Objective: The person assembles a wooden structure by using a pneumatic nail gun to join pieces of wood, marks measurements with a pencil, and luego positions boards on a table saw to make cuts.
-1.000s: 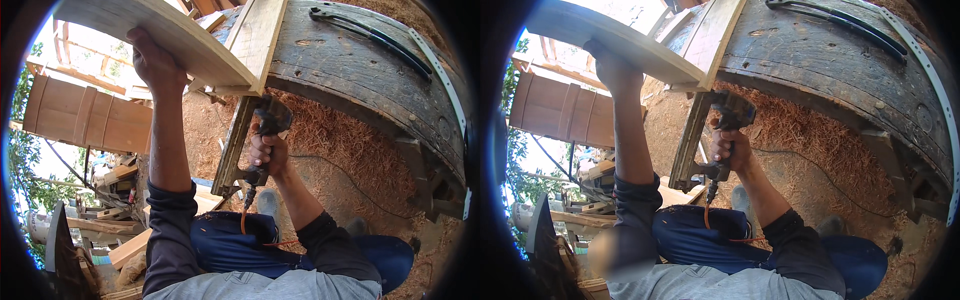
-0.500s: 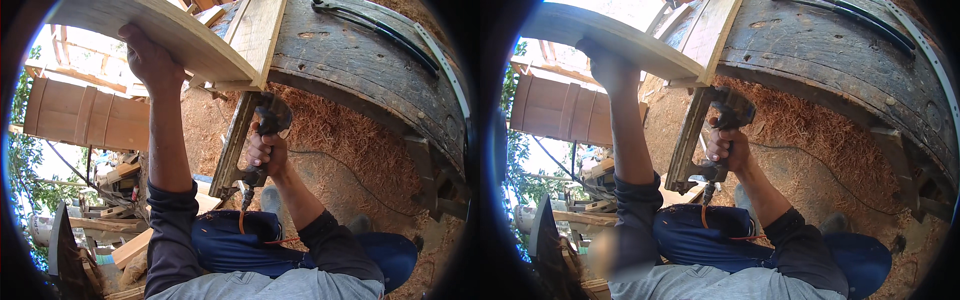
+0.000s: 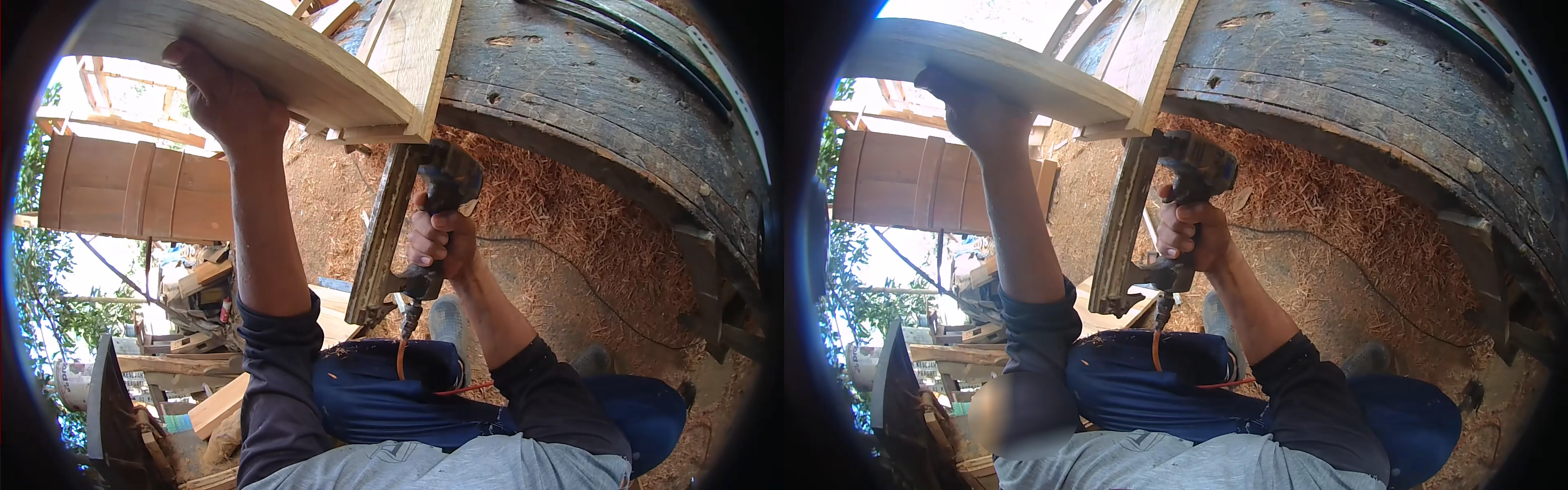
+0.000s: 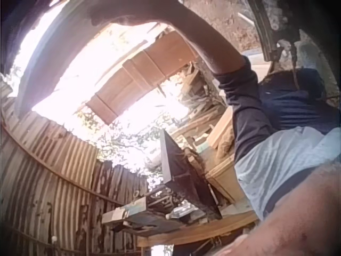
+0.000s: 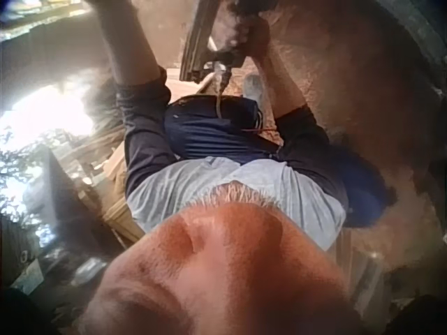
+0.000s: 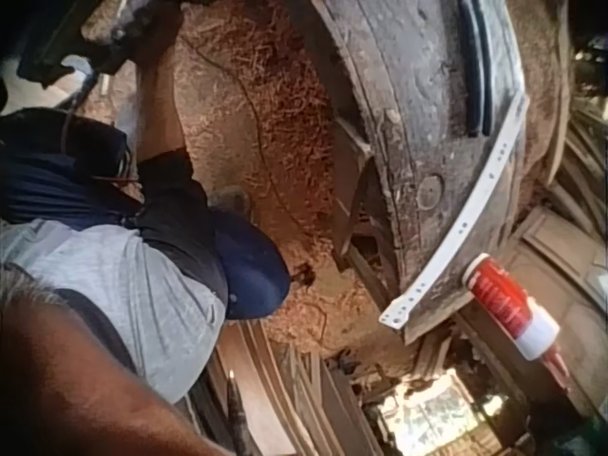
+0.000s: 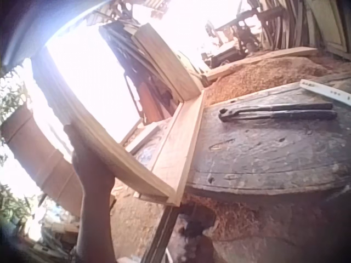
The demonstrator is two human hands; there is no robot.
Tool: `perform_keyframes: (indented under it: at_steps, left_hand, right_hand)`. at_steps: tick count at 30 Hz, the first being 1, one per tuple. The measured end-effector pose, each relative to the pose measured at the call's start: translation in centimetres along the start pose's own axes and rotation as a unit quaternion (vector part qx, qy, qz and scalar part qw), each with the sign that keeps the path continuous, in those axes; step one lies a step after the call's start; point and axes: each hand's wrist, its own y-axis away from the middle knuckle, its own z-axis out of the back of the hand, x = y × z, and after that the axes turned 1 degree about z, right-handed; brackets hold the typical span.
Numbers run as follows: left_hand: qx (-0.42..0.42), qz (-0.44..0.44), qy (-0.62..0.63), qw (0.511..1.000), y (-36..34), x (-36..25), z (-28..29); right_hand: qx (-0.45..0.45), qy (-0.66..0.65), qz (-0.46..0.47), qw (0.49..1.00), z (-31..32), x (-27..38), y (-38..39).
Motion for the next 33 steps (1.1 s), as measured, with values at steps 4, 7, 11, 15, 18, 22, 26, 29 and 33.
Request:
perform_keyframes:
  at_steps: [4,7,11,15,18,22,26,29,33]
  left_hand:
    - [0.026,-0.128,-0.215,0.968,-0.1,1.2,1.0]
    - [0.044,-0.208,-0.357,0.909,-0.2,1.7,1.7]
    - [0.068,-0.270,-0.428,0.860,-0.8,2.3,2.6]
    - [0.073,-0.232,-0.427,0.871,-0.7,2.1,2.7]
    - [0.056,-0.212,-0.457,0.862,-0.6,2.4,2.6]
    - [0.026,-0.243,-0.437,0.865,-0.2,2.7,2.5]
    - [-0.003,-0.249,-0.408,0.878,-0.2,3.1,2.0]
    - [0.003,-0.268,-0.406,0.874,0.1,2.5,1.9]
    - [0.003,-0.209,-0.291,0.933,-0.3,2.1,2.0]
  right_hand:
    - [0.027,0.007,-0.010,1.000,0.6,0.4,0.0]
    - [0.013,0.014,-0.013,1.000,0.0,0.8,0.0]
    - [0.007,0.022,-0.017,1.000,0.2,0.8,0.0]
    - [-0.002,-0.006,-0.017,1.000,-0.2,0.1,0.1]
    - [-0.022,-0.002,-0.019,1.000,-0.4,0.3,0.3]
    - [-0.012,-0.003,-0.019,1.000,0.1,0.2,0.2]
    - [0.027,0.011,-0.021,0.999,0.2,0.4,0.3]
    - [0.006,0.030,-0.009,0.999,-0.3,0.8,0.5]
    - [-0.069,0.050,-0.021,0.996,-0.9,2.2,0.7]
